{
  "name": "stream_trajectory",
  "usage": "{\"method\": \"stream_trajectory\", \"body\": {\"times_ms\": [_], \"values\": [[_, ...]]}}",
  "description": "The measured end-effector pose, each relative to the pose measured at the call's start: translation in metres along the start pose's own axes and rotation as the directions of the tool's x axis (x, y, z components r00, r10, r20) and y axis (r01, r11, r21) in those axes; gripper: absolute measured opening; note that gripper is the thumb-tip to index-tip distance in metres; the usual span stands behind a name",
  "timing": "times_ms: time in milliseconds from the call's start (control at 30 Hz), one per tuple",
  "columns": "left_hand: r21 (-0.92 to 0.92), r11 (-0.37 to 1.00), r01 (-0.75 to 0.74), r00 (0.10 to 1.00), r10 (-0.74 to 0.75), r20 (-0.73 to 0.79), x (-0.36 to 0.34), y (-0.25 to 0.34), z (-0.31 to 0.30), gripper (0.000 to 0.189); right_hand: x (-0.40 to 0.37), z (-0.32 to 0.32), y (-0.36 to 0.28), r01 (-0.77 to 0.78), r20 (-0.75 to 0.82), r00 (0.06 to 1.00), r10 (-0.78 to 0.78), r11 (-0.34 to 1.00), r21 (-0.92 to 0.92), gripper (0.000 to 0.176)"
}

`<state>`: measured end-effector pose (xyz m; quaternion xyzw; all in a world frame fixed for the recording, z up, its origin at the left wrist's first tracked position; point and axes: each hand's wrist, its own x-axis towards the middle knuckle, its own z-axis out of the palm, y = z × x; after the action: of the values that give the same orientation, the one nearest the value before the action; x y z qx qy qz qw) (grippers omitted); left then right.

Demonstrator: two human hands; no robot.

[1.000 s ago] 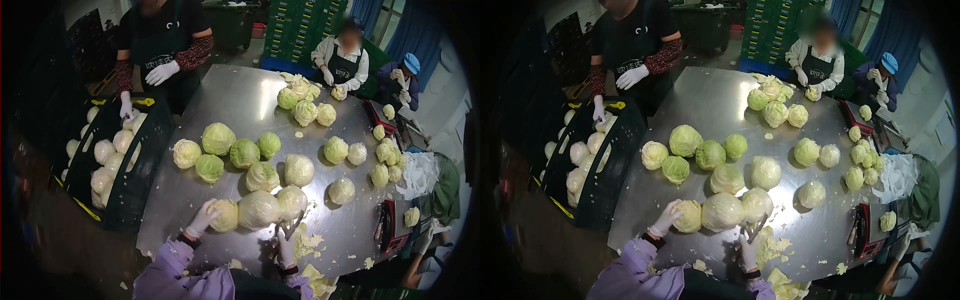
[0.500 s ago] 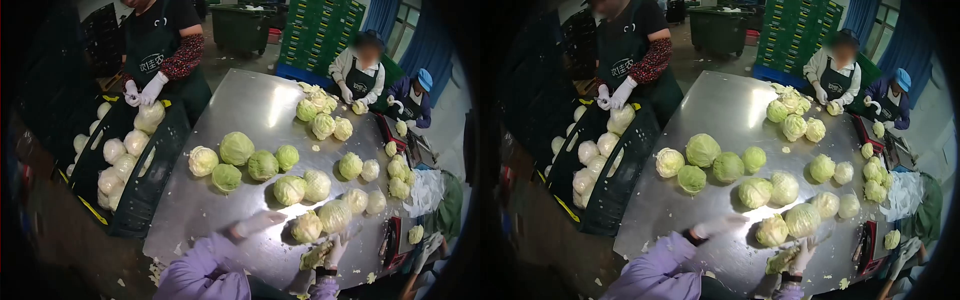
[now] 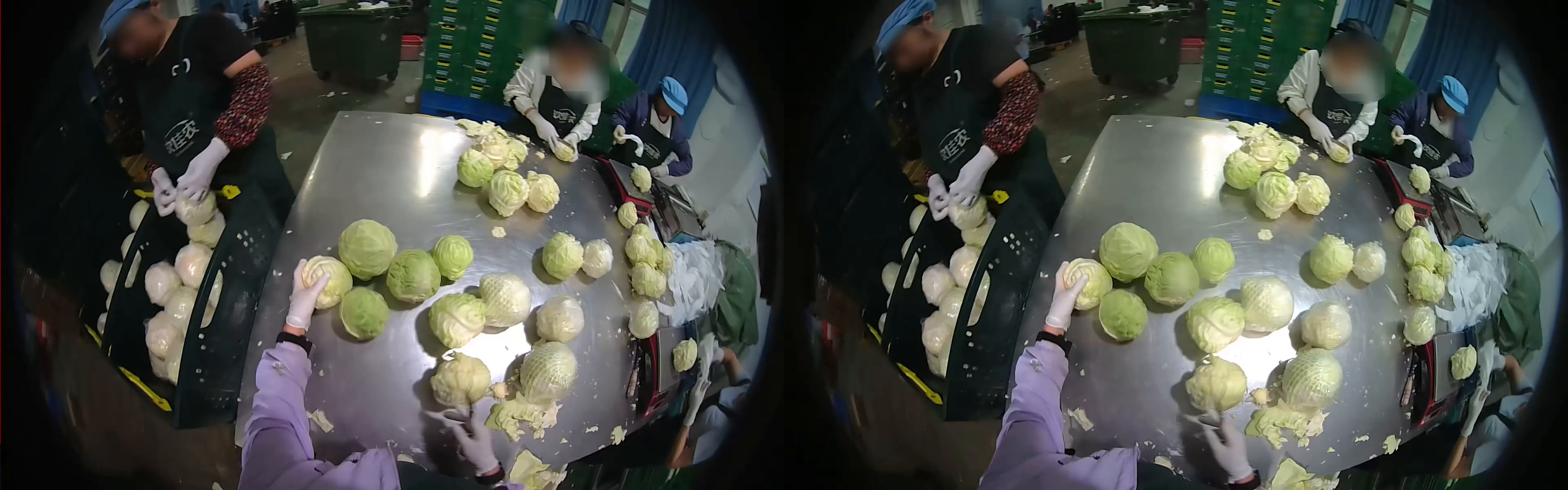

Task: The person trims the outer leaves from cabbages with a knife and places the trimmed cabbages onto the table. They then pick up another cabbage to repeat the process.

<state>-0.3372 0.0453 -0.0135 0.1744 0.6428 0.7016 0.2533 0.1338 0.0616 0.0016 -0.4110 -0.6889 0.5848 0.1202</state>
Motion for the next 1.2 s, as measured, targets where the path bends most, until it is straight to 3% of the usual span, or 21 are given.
{"method": "stream_trajectory", "body": {"times_ms": [33,133,167,200,267,300,367,433,500,533,567,600,733,767,833,900,967,1033,1100,1167,1200], "values": [[-0.021,1.000,0.019,0.999,-0.018,0.029,-0.006,-0.001,0.008,0.077,0.017,0.014,0.005,0.226,-0.001,0.974,-0.226,0.973,-0.040,0.038],[0.106,0.989,-0.100,0.985,0.083,0.154,-0.012,-0.030,0.045,0.081,0.038,0.023,-0.041,0.179,0.085,0.981,-0.174,0.982,-0.064,0.044],[0.232,0.955,-0.184,0.971,0.140,0.194,-0.019,-0.036,0.065,0.084,0.043,0.029,-0.048,0.267,0.049,0.964,-0.263,0.954,-0.138,0.049],[0.135,0.983,-0.125,0.978,0.100,0.183,-0.032,-0.033,0.089,0.087,0.043,0.031,-0.050,0.344,0.018,0.937,-0.349,0.914,-0.214,0.055],[-0.027,0.996,-0.086,0.981,0.089,0.175,-0.052,-0.043,0.129,0.090,0.047,0.029,-0.032,0.198,-0.056,0.977,-0.205,0.975,-0.104,0.057],[0.053,0.993,-0.104,0.981,0.093,0.170,-0.061,-0.046,0.143,0.093,0.047,0.027,-0.025,0.073,-0.100,0.992,-0.071,0.997,0.016,0.060],[0.306,0.914,-0.268,0.962,0.235,0.140,-0.069,-0.052,0.156,0.097,0.045,0.015,-0.045,0.256,-0.281,0.928,-0.243,0.967,0.009,0.062],[0.335,0.900,-0.279,0.957,0.232,0.173,-0.079,-0.038,0.163,0.098,0.040,-0.007,-0.031,0.080,-0.341,0.931,-0.128,0.985,-0.151,0.058],[0.437,0.843,-0.313,0.947,0.241,0.214,-0.077,-0.036,0.159,0.091,0.039,-0.034,-0.037,0.206,-0.421,0.857,-0.299,0.946,-0.252,0.051],[0.489,0.802,-0.344,0.937,0.255,0.240,-0.089,-0.018,0.160,0.088,0.032,-0.044,-0.033,0.110,-0.443,0.892,-0.087,0.994,0.028,0.047],[0.534,0.757,-0.377,0.925,0.275,0.263,-0.103,0.009,0.163,0.084,0.030,-0.054,-0.032,0.189,-0.506,0.862,-0.031,0.945,0.266,0.043],[0.563,0.652,-0.507,0.862,0.379,0.337,-0.117,0.018,0.165,0.078,0.028,-0.069,-0.038,0.137,-0.540,0.841,0.008,0.964,0.228,0.043],[0.271,0.762,-0.588,0.693,0.302,0.654,-0.188,0.008,0.192,0.078,0.051,-0.107,-0.045,0.127,-0.622,0.774,-0.118,0.991,-0.030,0.048],[0.132,0.865,-0.485,0.690,0.286,0.665,-0.212,-0.003,0.206,0.081,0.065,-0.113,-0.037,0.084,-0.612,0.781,-0.125,0.992,-0.096,0.051],[-0.007,0.931,-0.364,0.677,0.270,0.685,-0.240,-0.017,0.229,0.084,0.076,-0.114,-0.047,0.208,-0.519,0.739,-0.430,0.878,-0.431,0.046],[-0.271,0.905,0.329,0.821,-0.133,0.556,-0.254,-0.029,0.239,0.093,0.076,-0.102,-0.031,0.220,-0.502,0.766,-0.402,0.897,-0.383,0.045],[-0.106,0.956,0.274,0.831,-0.180,0.526,-0.253,-0.053,0.237,0.099,0.061,-0.090,-0.026,0.232,-0.475,0.793,-0.381,0.910,-0.343,0.044],[-0.066,0.933,0.354,0.792,-0.261,0.552,-0.257,-0.055,0.235,0.105,0.029,-0.078,-0.035,-0.003,-0.377,0.925,0.054,0.991,0.136,0.041],[-0.161,0.887,0.434,0.785,-0.284,0.550,-0.253,-0.058,0.229,0.102,0.012,-0.067,-0.011,-0.006,-0.410,0.905,0.117,0.965,0.263,0.042],[0.023,0.996,0.089,0.733,-0.081,0.676,-0.248,-0.069,0.223,0.094,0.007,-0.064,0.041,0.093,-0.572,0.773,-0.275,0.941,-0.325,0.041],[0.004,1.000,-0.031,0.752,0.021,0.659,-0.249,-0.065,0.221,0.083,0.000,-0.067,0.043,-0.105,-0.528,0.843,-0.104,0.930,-0.352,0.041]]}}
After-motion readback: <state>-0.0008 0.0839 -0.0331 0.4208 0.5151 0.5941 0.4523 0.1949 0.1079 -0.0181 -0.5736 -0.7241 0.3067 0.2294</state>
